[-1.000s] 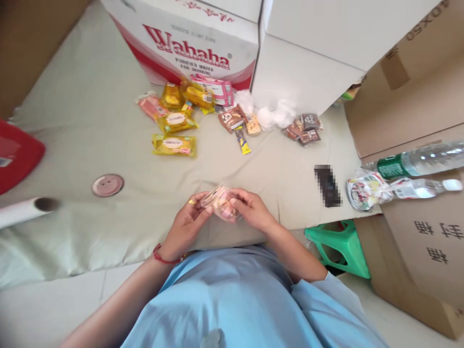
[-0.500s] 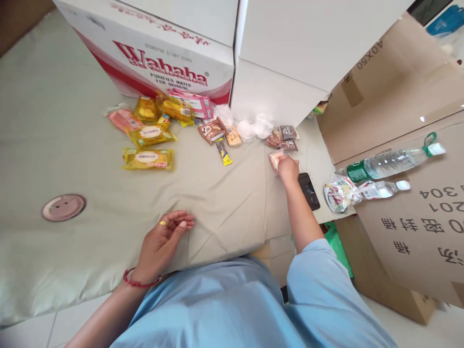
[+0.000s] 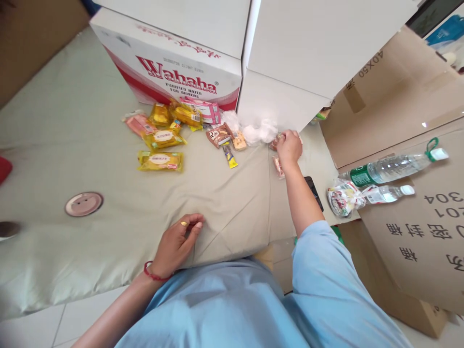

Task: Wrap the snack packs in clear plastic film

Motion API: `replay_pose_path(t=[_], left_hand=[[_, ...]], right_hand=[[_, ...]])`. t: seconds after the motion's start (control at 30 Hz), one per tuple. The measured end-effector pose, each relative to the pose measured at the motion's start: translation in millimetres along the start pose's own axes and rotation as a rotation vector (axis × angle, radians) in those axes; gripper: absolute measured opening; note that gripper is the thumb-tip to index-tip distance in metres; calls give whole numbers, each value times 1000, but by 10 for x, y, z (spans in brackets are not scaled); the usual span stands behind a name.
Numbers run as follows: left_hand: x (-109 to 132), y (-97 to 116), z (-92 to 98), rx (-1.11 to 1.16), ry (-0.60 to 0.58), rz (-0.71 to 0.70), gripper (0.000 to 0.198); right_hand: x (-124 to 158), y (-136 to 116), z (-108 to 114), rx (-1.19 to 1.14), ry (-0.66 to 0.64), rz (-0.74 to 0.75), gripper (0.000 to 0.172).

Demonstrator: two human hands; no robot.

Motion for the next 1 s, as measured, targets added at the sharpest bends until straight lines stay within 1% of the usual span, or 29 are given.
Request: replay_pose_path(t=[0.07,0.13,0.23,0.3,0.37,0.4,0.47,0.53,0.57,0.6,0.63,0.67,0.7,0.77,0.8,0.87,0.93,1.0], left_hand=[[2,-1,-4,-4,3,-2,29],[7,2,-9,-2,5,-8,28],[17,5,-18,1,0,-15,27],[22,7,-23,-5,-7,-22,26],[23,11,-25,-12,-8,-30,25],[22,15,-25,-14,-7,-34,24],[19,26,-25,-14,-6,-40,23],[16,40,-23,-4,-9,-43,23],[16,47,-21,5,-8,-43,22],[18,51,-18,19,-5,-41,22],[21,53,-16,37,-1,-36,22],[25,52,-14,61,5,-28,22],[30,49,-12,88,17,-16,22],[36,33,-5,161,66,30,22],[34,21,-2,220,100,68,24],[16,5,-10,398,158,153,32],[-29,10,-37,614,181,223,49],[-90,20,-53,763,197,283,65]], right_hand=[[-110,-202,-54,33,5,11,30],[-147,-382,-127,82,-10,46,29],[-112,-595,-289,162,-122,204,29],[-93,-648,-416,224,-235,275,31],[-117,-617,-503,249,-300,251,29],[-140,-584,-517,229,-294,218,27],[-170,-513,-479,112,-218,149,23],[-119,-455,-359,-103,-108,104,17],[-48,-430,-272,-249,-54,84,16],[57,-410,-178,-418,-18,60,18],[196,-397,-84,-604,-10,33,22],[363,-394,3,-798,-31,-5,27],[554,-412,66,-979,-110,-50,33],[985,-502,142,-1257,-337,-156,43],[1203,-557,161,-1346,-432,-214,46],[1607,-667,140,-1473,-578,-343,50],[1945,-771,48,-1558,-709,-468,51],[2208,-869,-71,-1623,-845,-560,49]])
Point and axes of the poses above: each hand's wrist, its own x-axis away from the middle knuckle, its own z-axis out of the back of the hand, y = z × x, the point moved 4 cm from there along -x, towards the middle knuckle, and after that the axes turned 4 degrees about -y, right-handed, at the moved point
